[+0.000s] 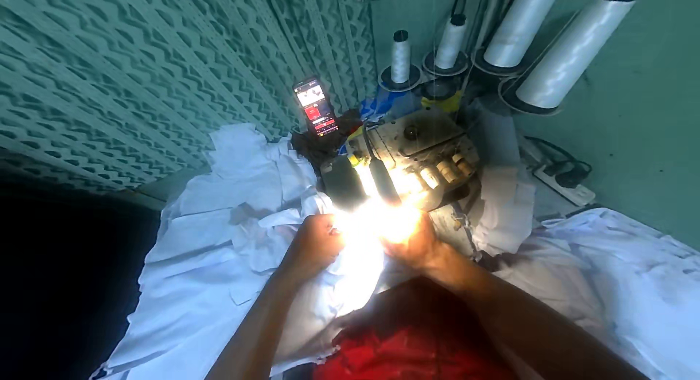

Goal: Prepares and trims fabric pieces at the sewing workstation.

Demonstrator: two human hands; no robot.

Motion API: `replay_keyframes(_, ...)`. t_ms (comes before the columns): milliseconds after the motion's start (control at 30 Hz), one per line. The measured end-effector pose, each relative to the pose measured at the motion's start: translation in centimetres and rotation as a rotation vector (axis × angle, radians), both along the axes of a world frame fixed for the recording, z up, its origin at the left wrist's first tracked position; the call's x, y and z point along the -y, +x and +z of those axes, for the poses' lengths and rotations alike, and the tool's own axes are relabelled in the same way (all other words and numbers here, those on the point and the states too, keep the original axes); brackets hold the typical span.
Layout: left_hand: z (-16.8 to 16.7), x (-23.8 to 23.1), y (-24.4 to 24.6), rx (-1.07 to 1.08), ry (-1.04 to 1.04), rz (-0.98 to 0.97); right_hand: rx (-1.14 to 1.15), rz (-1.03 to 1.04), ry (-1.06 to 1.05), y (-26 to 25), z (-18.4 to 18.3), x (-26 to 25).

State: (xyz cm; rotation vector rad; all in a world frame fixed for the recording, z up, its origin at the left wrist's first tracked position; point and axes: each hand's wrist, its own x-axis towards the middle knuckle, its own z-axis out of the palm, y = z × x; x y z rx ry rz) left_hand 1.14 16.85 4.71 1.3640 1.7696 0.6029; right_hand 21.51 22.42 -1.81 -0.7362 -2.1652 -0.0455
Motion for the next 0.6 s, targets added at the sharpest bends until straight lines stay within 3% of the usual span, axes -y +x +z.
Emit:
replay_keyframes(100, 0.0, 0.1, -0.3, -0.055, 0.010, 0.002, 0.001, 0.012, -0.007, 0.2, -0.4, -0.1)
replay_keyframes(167, 0.0, 0.8, -0.5, -0.133, 0.080, -0.016, -0.047, 0.010, -0.165, 0.9, -0.4, 0.7)
replay_keyframes(233, 0.6, 2.1, -0.5, -0.190, 0.238, -0.049, -0.182, 0.052, -0.505, 1.5, 0.0, 2.0)
replay_keyframes(333, 1.7, 5.0, -0.4, -0.209, 0.524, -0.165, -0.408, 0.354, -1.039, 1.5, 0.4, 4.4)
replay_keyframes(433, 3.2, 8.7, -3.1, -0.539, 0.614, -0.262, -0.630, 0.524, -1.349, 1.5, 3.3, 6.8)
replay_keyframes(533, 5.6, 13.4, -12.5, -0.846, 0.608, -0.202, -0.620, 0.755, -1.324, 2.7, 6.9, 9.2)
replay_keyframes(600, 8.3, 17.4, -18.7, -0.710, 0.736, -0.183, -0.448, 0.877, -1.126, 2.8, 8.3, 10.8)
